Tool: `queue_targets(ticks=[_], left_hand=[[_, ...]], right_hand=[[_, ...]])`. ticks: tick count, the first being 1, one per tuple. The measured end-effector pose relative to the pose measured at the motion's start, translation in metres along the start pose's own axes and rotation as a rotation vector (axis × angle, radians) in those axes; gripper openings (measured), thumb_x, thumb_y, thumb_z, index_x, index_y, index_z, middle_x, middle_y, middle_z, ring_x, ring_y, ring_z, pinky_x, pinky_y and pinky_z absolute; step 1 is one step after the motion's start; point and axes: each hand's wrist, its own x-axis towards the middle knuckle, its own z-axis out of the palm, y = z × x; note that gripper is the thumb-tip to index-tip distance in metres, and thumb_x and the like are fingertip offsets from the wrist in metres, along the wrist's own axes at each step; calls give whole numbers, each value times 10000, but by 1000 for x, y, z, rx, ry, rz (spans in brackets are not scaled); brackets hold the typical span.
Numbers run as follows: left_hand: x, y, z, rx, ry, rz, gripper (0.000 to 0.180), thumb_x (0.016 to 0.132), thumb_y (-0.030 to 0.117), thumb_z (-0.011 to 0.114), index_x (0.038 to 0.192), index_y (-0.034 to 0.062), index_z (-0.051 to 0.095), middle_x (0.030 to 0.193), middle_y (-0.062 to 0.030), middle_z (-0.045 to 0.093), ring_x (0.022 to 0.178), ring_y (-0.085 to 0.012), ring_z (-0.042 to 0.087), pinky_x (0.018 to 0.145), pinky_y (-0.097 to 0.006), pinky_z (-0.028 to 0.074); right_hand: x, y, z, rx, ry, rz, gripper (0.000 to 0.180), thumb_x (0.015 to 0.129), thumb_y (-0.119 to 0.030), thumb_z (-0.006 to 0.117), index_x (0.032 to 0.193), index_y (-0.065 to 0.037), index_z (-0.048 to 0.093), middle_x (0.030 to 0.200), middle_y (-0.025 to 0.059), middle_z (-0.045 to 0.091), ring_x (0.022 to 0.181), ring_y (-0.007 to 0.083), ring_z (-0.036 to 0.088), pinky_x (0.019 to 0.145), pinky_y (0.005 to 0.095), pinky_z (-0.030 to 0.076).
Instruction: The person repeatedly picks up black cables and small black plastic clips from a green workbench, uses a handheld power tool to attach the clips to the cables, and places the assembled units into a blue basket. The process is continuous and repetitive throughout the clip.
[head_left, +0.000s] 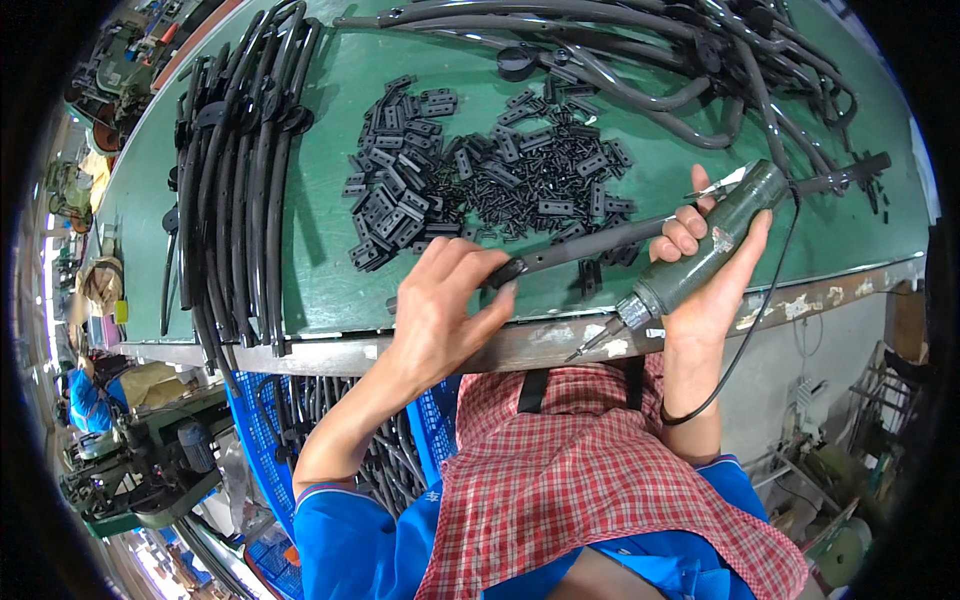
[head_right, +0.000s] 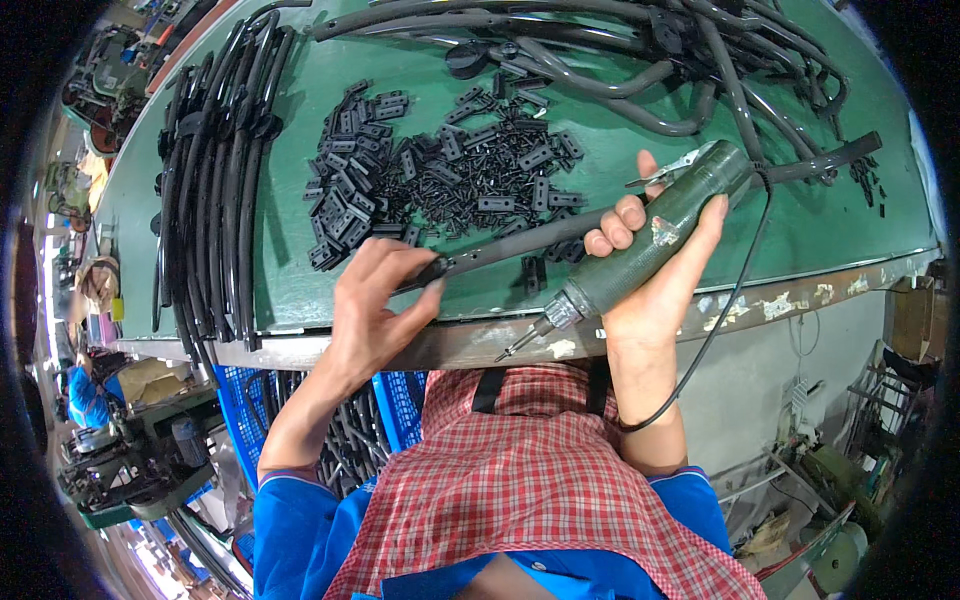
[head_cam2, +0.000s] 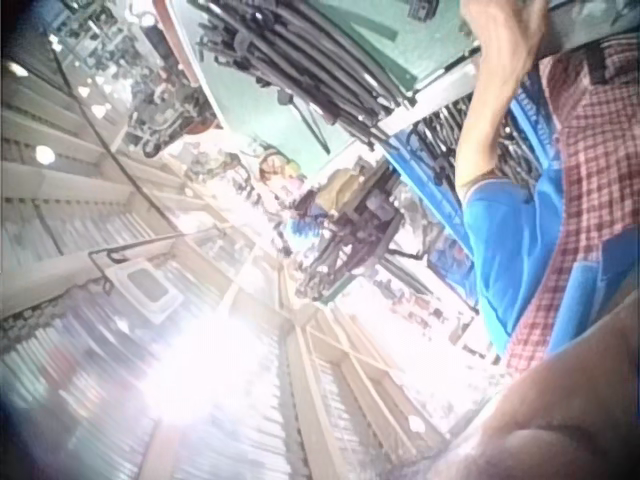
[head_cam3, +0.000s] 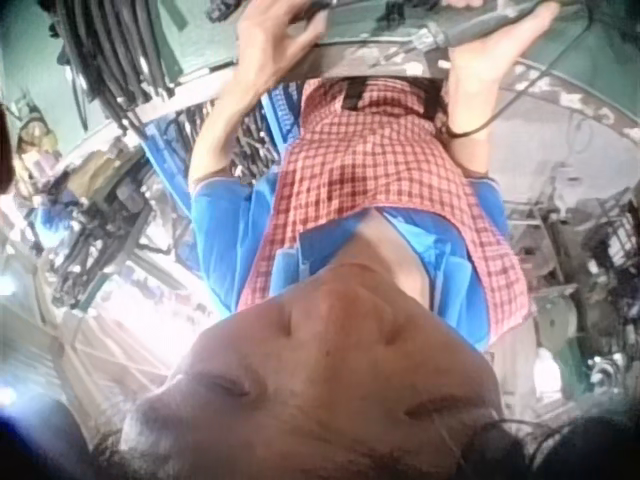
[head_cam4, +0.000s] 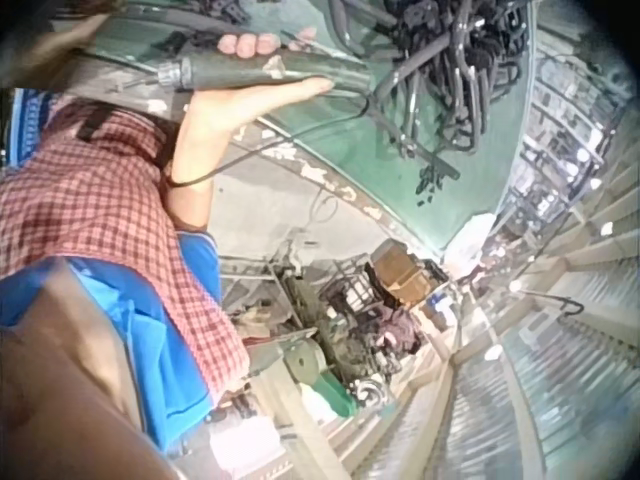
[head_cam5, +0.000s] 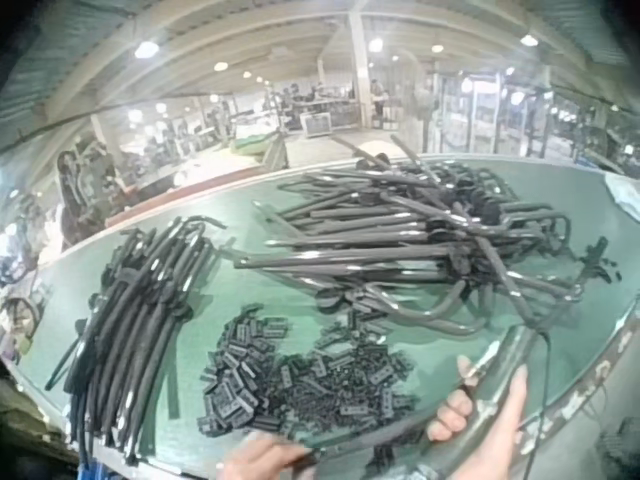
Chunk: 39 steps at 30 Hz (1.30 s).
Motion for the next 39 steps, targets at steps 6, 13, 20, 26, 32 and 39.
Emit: queue_targets(ticks=[6,13,20,26,32,39], left_hand=[[6,-15,27,58,-14,98,289,727,72,721,997,21,630,952,-139,591,818,-302,584,683,-378,491],[-2,-30,34,-62,-48,101,323,765,106,708,1056,14,601,996,-150,600,867,-318,612,716,-383,516],[-2,-28,35,-86,-52,82,309,783,110,694,1056,6,596,1006,-142,605,888,-315,617,751,-383,522],[-4,-33,34,-144,-39,92,300,780,105,688,1041,-7,590,1000,-140,603,890,-310,613,759,-382,520],[-5,-35,34,-157,-73,65,273,792,131,673,1012,-17,609,989,-139,624,894,-292,617,756,-378,528],[-6,-34,35,-195,-10,84,256,793,117,690,989,-31,617,960,-157,633,875,-320,625,756,-388,532]], right_hand=[[-1,1,2,-19,34,-21,656,922,-622,398,1236,-51,482,704,-12,424,603,107,404,550,271,373],[-4,1,44,-102,-141,-203,823,856,-743,364,1305,-58,444,686,17,436,575,141,426,547,317,390],[-1,27,77,-320,-660,-481,1068,727,-804,507,1398,5,315,722,56,493,562,172,505,514,333,434],[1,43,80,-568,-703,-317,1010,691,-688,635,1382,-26,312,744,78,542,603,203,542,545,343,462],[0,36,89,-823,-742,-149,770,756,-469,711,1293,-19,389,735,89,556,621,221,560,567,350,480],[39,43,73,-327,-890,-69,1034,660,-720,667,1352,-8,381,718,77,573,621,207,583,563,341,488]])
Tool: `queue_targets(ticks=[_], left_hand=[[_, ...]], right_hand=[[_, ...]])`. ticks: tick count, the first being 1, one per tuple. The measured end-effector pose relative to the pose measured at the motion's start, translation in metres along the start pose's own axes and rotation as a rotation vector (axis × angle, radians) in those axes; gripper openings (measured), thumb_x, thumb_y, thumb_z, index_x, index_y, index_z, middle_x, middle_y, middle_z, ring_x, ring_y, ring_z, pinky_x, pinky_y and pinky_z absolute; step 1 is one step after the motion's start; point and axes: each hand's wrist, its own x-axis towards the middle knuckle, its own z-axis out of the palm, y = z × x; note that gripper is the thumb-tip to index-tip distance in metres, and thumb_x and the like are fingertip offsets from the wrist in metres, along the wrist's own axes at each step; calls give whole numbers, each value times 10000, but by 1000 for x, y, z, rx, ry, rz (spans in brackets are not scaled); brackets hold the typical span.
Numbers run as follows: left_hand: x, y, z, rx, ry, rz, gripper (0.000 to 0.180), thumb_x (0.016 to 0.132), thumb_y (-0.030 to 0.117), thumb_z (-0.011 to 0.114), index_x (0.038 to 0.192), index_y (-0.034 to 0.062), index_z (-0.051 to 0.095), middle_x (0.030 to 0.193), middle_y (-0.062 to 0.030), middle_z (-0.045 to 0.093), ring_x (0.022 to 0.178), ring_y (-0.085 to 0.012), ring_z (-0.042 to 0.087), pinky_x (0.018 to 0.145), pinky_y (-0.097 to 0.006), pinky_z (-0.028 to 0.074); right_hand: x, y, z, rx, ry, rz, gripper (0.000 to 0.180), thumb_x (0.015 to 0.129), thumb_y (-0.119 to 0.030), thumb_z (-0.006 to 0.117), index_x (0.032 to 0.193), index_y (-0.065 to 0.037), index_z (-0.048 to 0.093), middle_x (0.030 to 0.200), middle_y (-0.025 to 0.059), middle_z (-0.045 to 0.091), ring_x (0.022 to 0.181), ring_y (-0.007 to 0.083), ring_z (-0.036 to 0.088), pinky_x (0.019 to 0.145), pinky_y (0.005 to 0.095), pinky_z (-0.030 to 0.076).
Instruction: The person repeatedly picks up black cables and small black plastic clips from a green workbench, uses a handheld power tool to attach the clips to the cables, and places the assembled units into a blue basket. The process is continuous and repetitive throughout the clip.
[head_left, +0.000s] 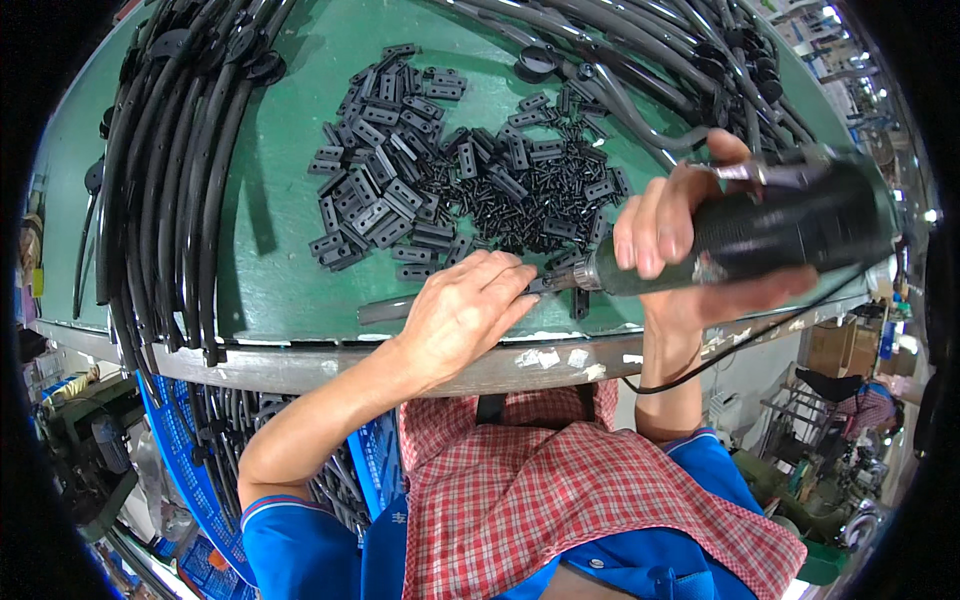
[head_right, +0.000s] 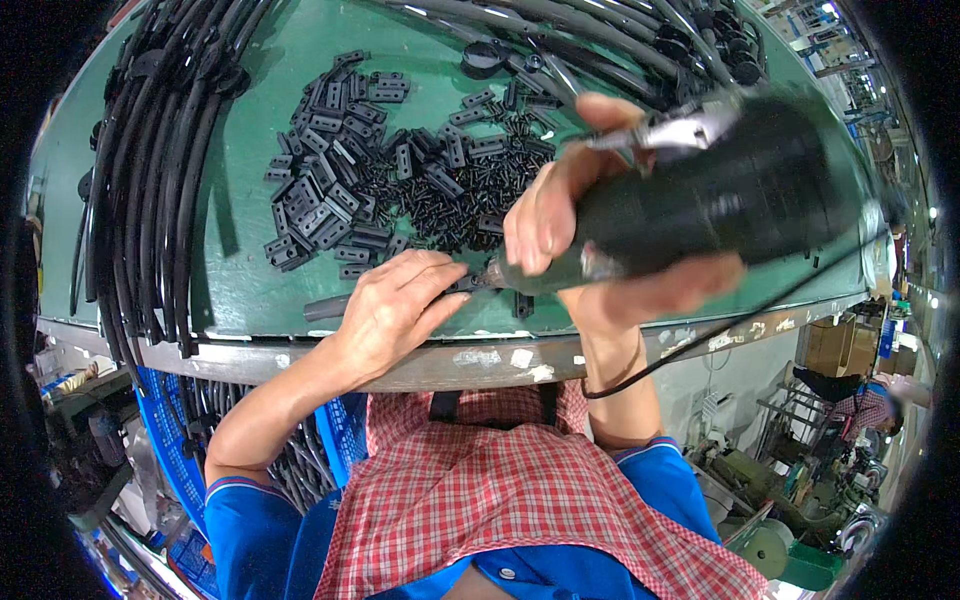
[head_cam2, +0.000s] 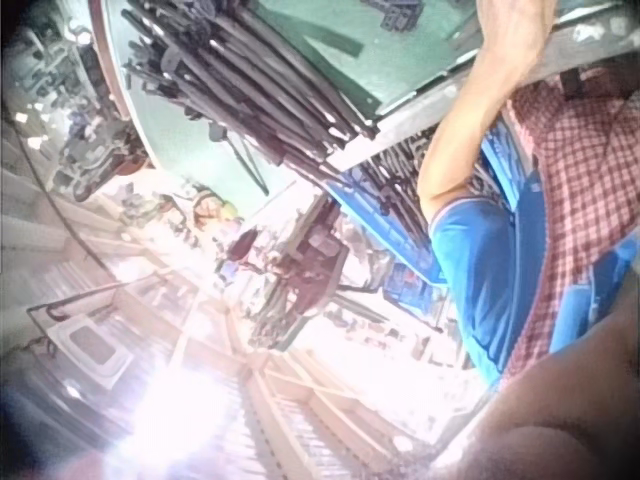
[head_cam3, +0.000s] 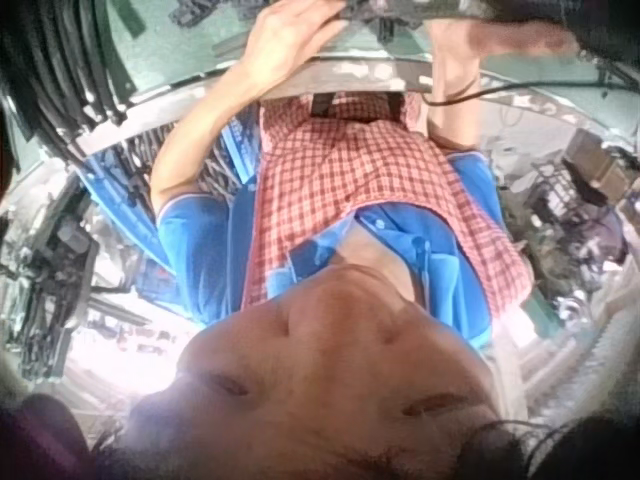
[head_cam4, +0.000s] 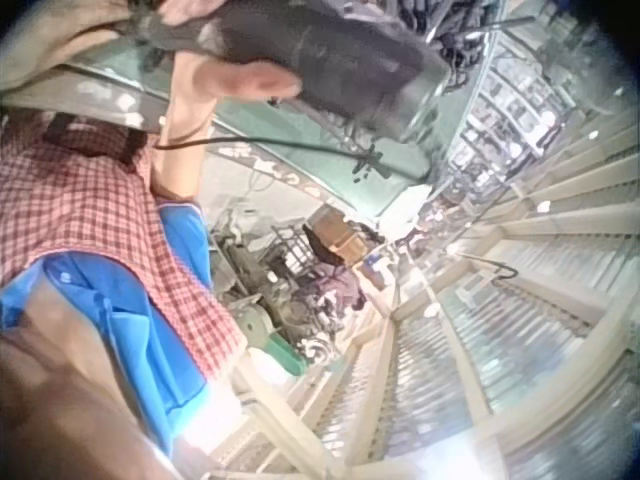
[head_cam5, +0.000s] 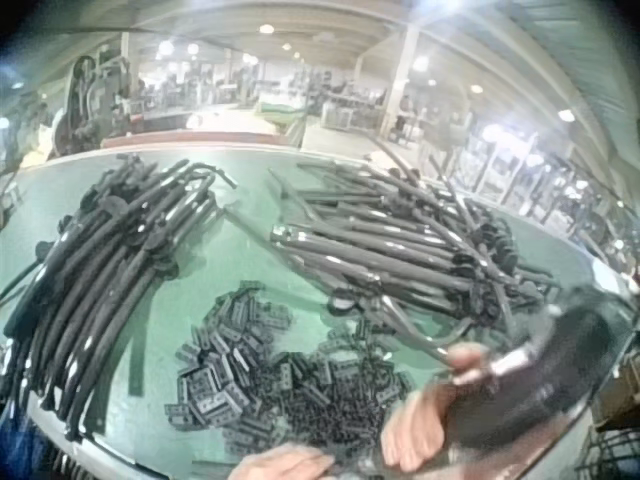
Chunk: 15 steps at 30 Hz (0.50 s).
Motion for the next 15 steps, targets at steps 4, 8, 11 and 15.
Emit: queue_targets(ticks=[4,8,11,15], left_hand=[[3,-6,-4,-17,-28,20,250,800,125,673,991,-21,608,966,-149,628,872,-313,619,759,-383,526],[2,1,-3,-6,1,-6,234,791,85,682,986,-28,619,947,-151,633,862,-310,624,747,-380,523],[4,3,-4,-20,-1,-19,259,792,88,693,1010,-37,629,951,-160,640,878,-310,632,765,-379,524],[2,1,-2,-13,-7,-21,257,792,103,695,997,-37,631,961,-168,638,884,-320,632,769,-388,523]], right_hand=[[3,-5,21,-294,-94,152,999,667,-781,602,1259,5,428,661,92,565,547,214,556,518,345,477],[10,-1,32,-376,28,291,1108,577,-857,588,1184,58,440,607,77,536,498,181,525,461,311,456],[18,-1,27,-351,10,294,1159,565,-880,568,1219,64,413,598,55,516,478,159,506,438,299,444],[13,4,-7,113,-14,-77,1051,705,-834,490,1287,36,388,683,39,530,539,146,516,470,303,447]])
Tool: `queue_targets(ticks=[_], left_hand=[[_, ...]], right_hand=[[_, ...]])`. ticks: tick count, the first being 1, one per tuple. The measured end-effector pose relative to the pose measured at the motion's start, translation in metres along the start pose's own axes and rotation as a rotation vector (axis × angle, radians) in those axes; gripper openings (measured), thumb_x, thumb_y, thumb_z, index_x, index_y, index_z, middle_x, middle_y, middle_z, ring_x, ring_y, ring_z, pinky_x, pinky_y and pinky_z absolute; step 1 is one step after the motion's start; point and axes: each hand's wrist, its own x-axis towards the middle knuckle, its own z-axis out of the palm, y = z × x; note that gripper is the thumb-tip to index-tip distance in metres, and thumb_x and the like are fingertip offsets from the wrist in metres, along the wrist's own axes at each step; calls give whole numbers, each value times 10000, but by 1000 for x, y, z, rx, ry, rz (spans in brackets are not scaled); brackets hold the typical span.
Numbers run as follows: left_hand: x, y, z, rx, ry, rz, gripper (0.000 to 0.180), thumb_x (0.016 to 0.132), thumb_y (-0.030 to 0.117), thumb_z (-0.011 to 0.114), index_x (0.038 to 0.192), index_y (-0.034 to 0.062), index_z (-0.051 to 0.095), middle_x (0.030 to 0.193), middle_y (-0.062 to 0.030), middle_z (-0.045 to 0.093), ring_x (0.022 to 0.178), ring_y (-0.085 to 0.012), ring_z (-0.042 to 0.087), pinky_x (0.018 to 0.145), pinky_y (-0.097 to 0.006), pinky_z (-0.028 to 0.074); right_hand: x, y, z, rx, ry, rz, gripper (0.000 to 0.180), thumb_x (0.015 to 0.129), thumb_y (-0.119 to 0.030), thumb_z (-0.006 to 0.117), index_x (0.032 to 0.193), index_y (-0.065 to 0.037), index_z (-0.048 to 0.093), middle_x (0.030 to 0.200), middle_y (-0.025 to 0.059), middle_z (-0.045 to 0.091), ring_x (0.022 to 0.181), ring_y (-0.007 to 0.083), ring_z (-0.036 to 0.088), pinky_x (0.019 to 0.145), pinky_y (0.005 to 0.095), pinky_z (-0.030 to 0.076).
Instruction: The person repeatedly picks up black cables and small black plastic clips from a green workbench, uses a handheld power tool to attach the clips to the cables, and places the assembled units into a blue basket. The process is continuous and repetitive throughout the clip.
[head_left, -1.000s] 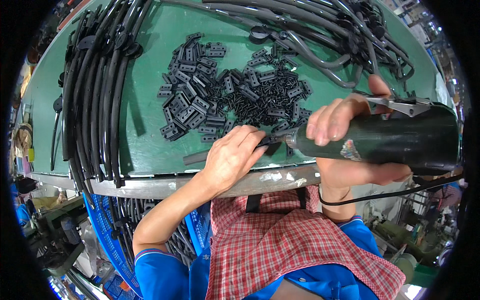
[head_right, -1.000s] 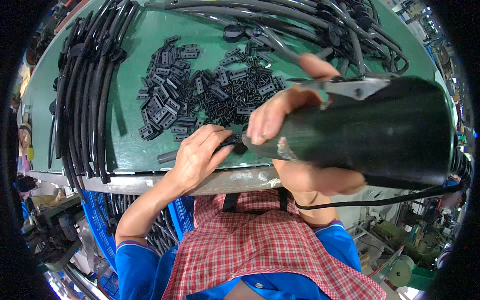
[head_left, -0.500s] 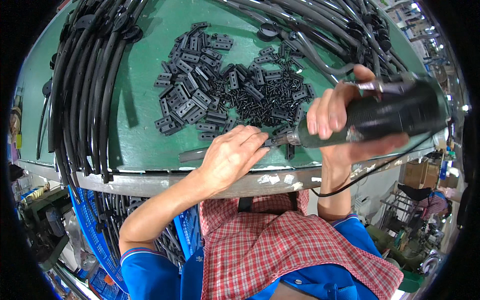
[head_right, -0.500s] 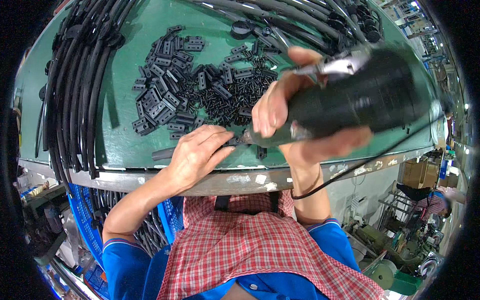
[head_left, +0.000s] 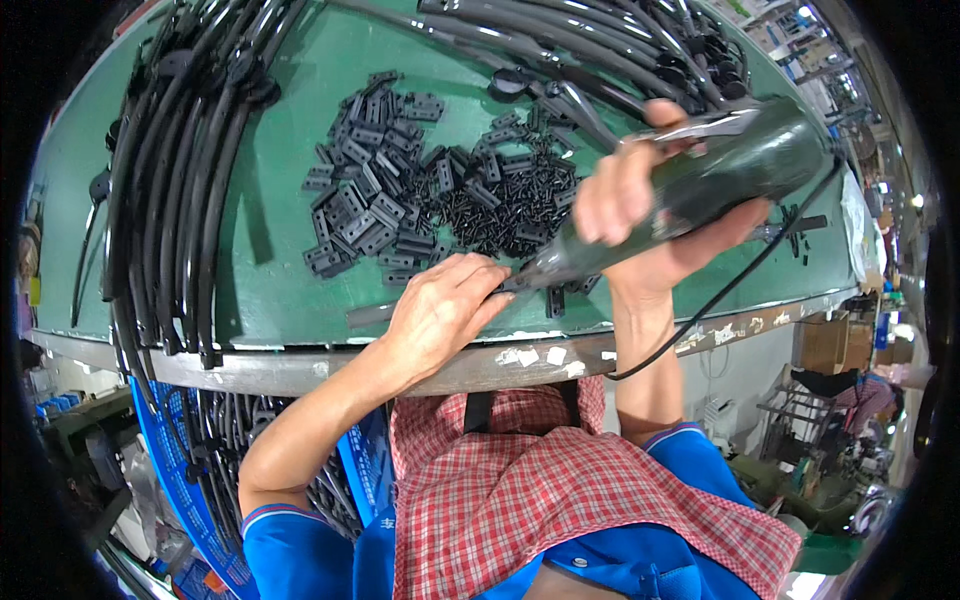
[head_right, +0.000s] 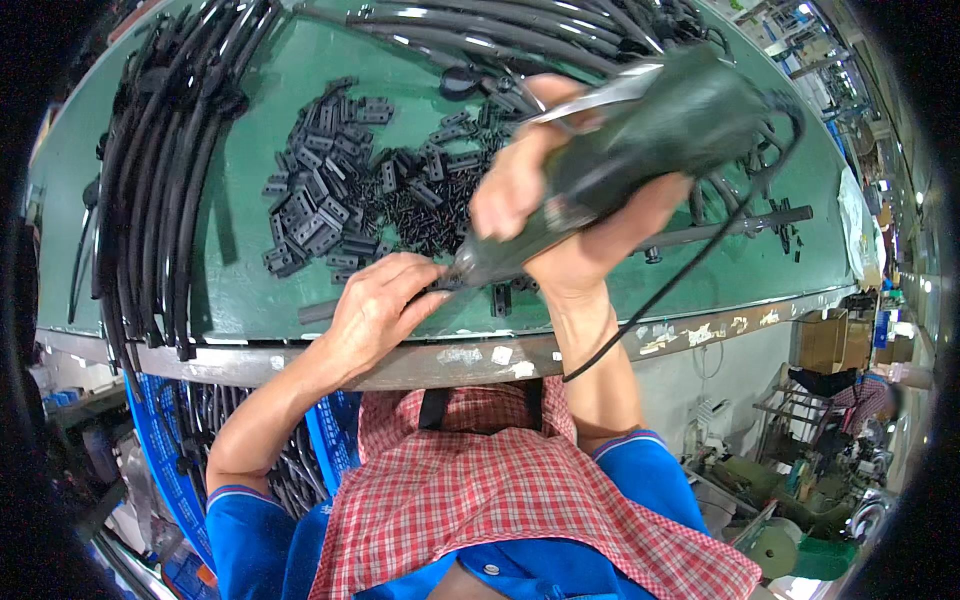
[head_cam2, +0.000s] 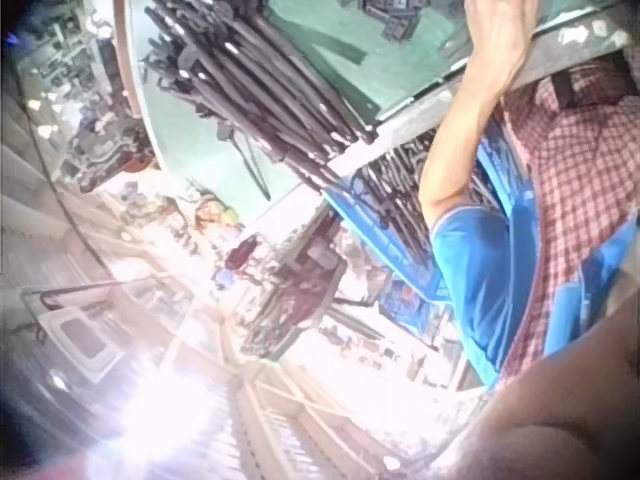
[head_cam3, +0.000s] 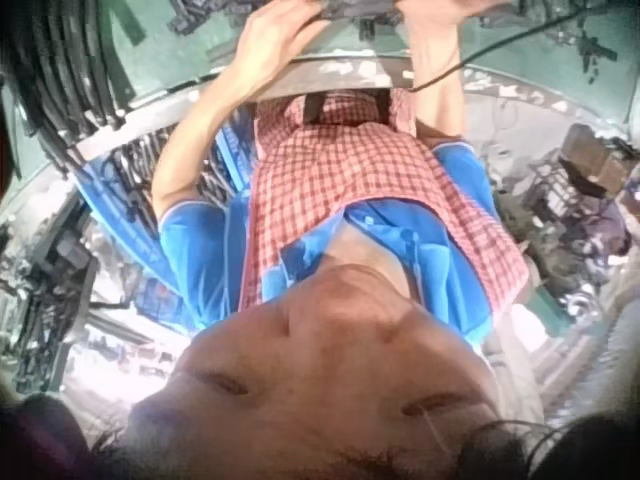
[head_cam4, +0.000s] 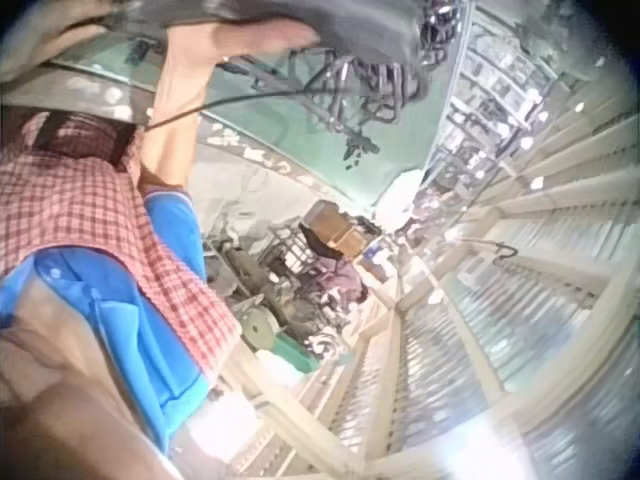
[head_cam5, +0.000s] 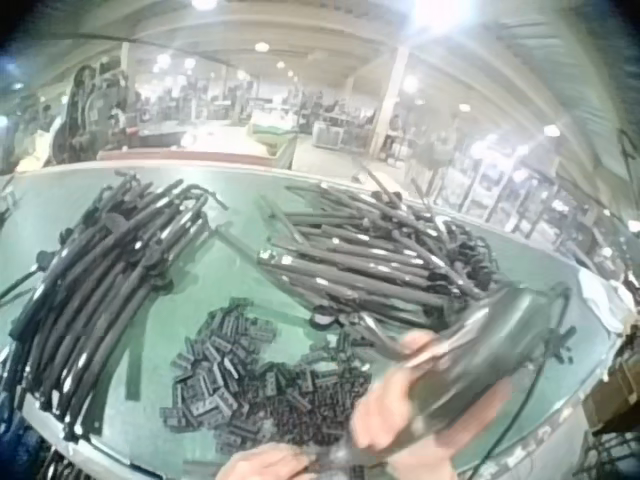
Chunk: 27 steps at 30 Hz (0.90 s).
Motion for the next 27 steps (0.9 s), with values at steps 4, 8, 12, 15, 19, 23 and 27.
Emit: queue_targets(ticks=[4,8,12,15,19,23,27], left_hand=[[0,0,-1,-8,-15,-16,259,788,103,698,999,-33,632,960,-170,636,885,-325,631,769,-388,523],[-2,0,1,-25,-15,-47,282,779,112,711,1009,-28,628,978,-166,635,903,-319,628,779,-387,521],[0,2,-1,-68,139,-62,296,777,131,721,1017,-13,626,1005,-157,628,933,-306,619,794,-378,513],[2,3,-2,-142,188,-161,293,779,119,714,1033,2,627,1008,-144,617,927,-288,597,774,-357,503],[5,5,-5,-160,166,-141,250,773,101,708,996,9,646,979,-120,627,911,-272,587,777,-356,488],[2,0,-2,-159,154,-125,201,774,79,698,957,6,658,944,-107,645,887,-266,590,784,-358,480],[2,1,-2,-191,153,-144,184,778,54,689,953,6,663,929,-107,654,875,-263,596,779,-358,484]], right_hand=[[-12,2,1,-563,275,4,1041,724,-827,474,1292,37,358,698,41,521,567,162,520,526,332,459],[-12,18,8,-851,287,70,1114,669,-870,470,1286,50,349,671,54,509,553,172,520,519,338,471],[-10,5,17,-463,324,-131,1032,736,-829,451,1295,36,385,670,51,490,526,170,488,489,335,428],[-9,-9,25,-309,255,-181,979,772,-773,492,1330,24,378,701,61,491,537,166,472,498,334,403],[-12,-10,31,-209,172,-177,939,782,-724,544,1338,17,392,721,71,493,565,168,467,528,334,405],[-19,-8,30,-162,198,-183,905,792,-697,563,1334,10,401,728,65,489,594,168,473,552,328,407],[-17,-10,31,-180,250,-240,905,799,-698,552,1346,6,398,730,60,490,596,164,478,548,324,408]])
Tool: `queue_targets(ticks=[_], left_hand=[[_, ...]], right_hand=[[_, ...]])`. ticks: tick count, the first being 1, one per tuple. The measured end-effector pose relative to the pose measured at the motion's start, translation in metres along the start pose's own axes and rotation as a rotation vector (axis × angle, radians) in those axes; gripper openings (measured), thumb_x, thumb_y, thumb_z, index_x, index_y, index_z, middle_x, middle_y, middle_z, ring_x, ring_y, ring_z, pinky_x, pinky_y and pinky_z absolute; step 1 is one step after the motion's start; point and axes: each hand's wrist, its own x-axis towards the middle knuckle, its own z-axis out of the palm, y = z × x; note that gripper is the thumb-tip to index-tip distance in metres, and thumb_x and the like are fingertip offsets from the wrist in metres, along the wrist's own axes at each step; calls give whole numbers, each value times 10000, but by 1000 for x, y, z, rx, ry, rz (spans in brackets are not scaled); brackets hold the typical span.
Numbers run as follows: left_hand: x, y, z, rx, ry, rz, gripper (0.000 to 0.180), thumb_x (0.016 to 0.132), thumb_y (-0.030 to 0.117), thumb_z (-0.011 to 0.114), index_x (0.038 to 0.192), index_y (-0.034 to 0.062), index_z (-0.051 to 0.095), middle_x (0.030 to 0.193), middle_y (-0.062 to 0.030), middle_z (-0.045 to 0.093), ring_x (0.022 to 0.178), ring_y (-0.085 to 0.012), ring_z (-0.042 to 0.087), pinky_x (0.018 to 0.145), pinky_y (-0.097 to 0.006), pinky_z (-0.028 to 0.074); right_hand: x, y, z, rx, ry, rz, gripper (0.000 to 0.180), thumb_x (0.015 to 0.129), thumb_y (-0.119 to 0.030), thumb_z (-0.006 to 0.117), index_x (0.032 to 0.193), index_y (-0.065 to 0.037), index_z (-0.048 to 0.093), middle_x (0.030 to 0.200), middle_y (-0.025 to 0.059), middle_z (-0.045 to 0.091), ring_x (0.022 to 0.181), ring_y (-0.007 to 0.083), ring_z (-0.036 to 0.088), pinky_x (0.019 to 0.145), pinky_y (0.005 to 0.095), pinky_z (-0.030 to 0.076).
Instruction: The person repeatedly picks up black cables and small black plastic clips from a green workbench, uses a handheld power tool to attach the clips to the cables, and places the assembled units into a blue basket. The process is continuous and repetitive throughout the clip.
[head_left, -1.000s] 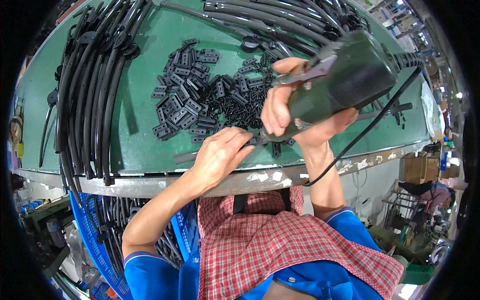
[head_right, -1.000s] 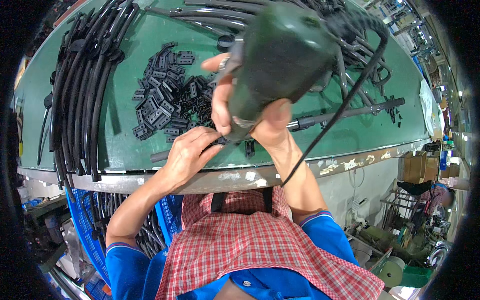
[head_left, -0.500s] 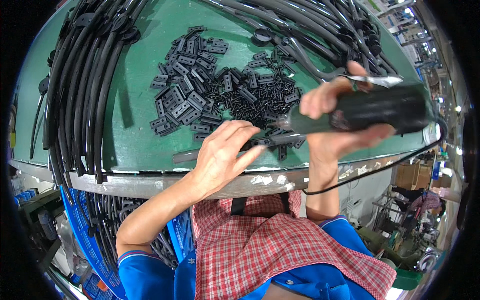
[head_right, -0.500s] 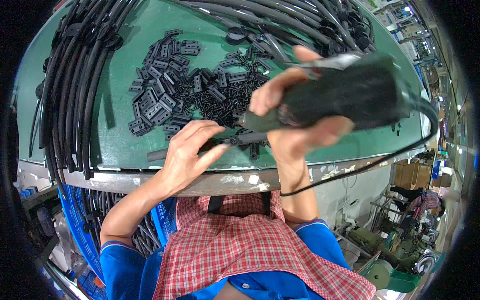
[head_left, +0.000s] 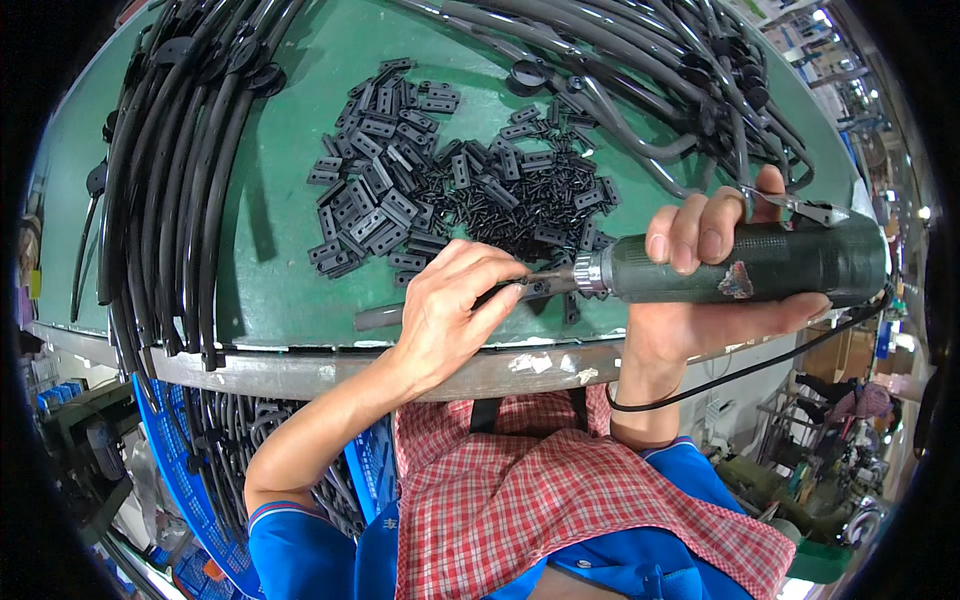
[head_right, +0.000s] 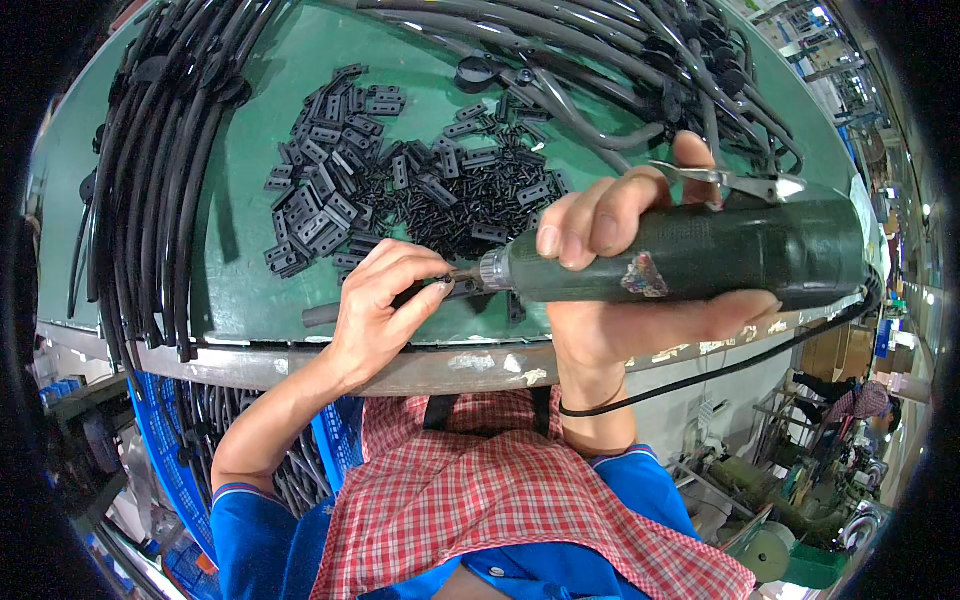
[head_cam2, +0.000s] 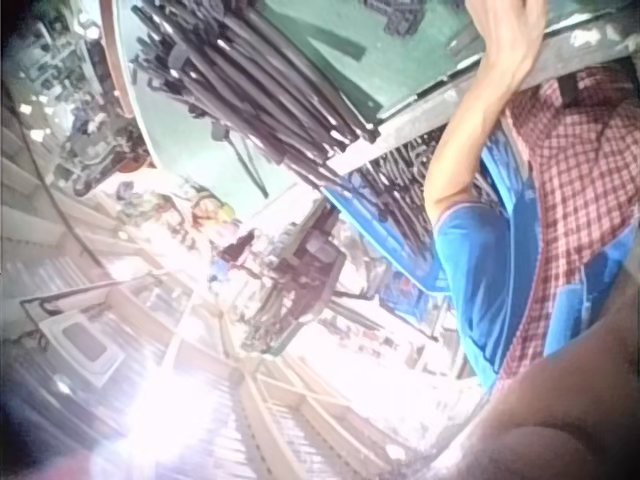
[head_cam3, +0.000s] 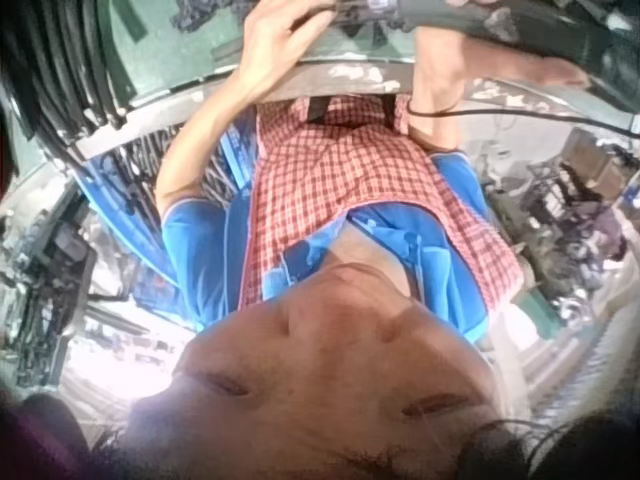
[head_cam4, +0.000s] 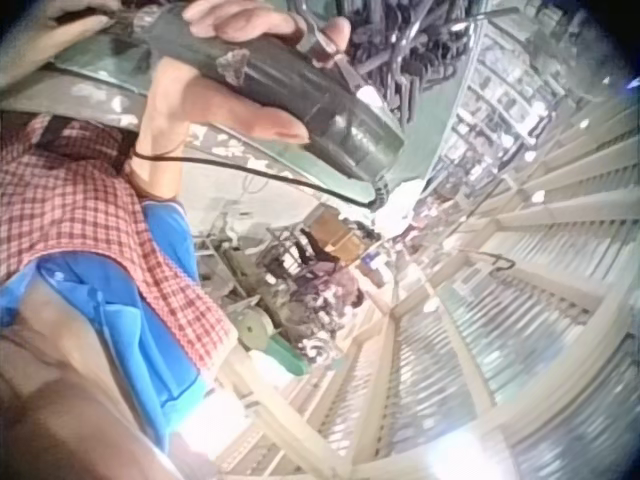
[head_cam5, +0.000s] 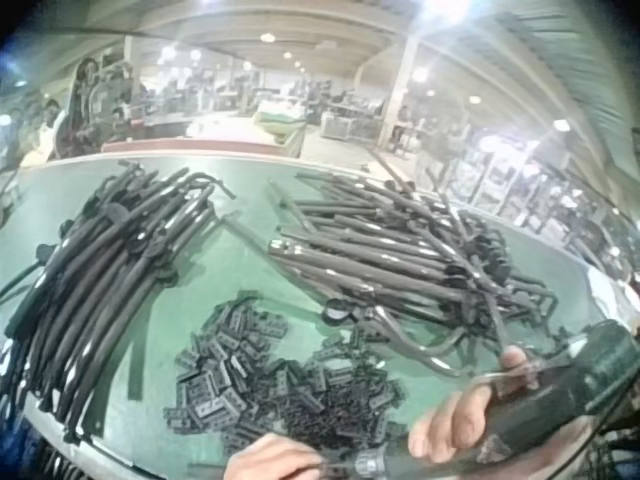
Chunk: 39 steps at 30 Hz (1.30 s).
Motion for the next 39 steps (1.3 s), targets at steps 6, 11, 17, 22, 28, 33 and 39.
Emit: queue_targets(ticks=[6,11,17,22,28,33,39], left_hand=[[0,-2,0,-17,-34,69,187,779,26,680,963,-1,671,945,-123,664,880,-267,613,780,-373,494],[-1,-1,2,63,-35,173,225,767,9,667,991,-1,653,961,-122,650,903,-288,606,790,-387,496],[-1,1,3,238,-71,306,271,730,3,662,999,11,628,1007,-105,618,940,-295,582,811,-383,488],[-1,-3,1,201,-112,325,316,738,31,659,1050,11,616,1053,-108,610,982,-300,572,845,-400,473],[0,13,-7,242,-129,97,442,767,127,662,1182,12,562,1104,-121,583,1008,-307,542,880,-403,446],[-8,2,-8,343,-181,56,337,768,154,682,1069,9,637,960,-109,606,899,-280,555,805,-372,453],[-10,-2,-6,336,-109,89,275,765,159,685,997,13,669,930,-91,621,873,-257,564,776,-363,443]], right_hand=[[1,1,-3,3,-39,55,903,804,-726,510,1343,-8,409,722,44,478,579,156,477,530,316,404],[2,-1,-10,33,-34,83,915,798,-740,501,1340,-8,414,722,43,475,580,153,474,532,317,403],[-4,-1,-5,-16,23,97,938,792,-771,460,1332,-4,419,715,43,474,568,157,483,515,322,408],[-8,0,4,-42,-7,83,954,788,-775,458,1339,2,408,705,50,475,560,162,496,505,329,415],[-6,-7,1,-13,-38,57,958,791,-759,481,1353,12,387,705,59,482,573,169,490,513,331,403],[-10,-1,12,-113,-117,54,994,770,-770,500,1354,25,375,710,68,493,555,180,501,500,345,413],[-10,10,8,-245,-313,126,998,714,-753,590,1361,-26,369,756,73,532,583,198,538,540,359,447]])
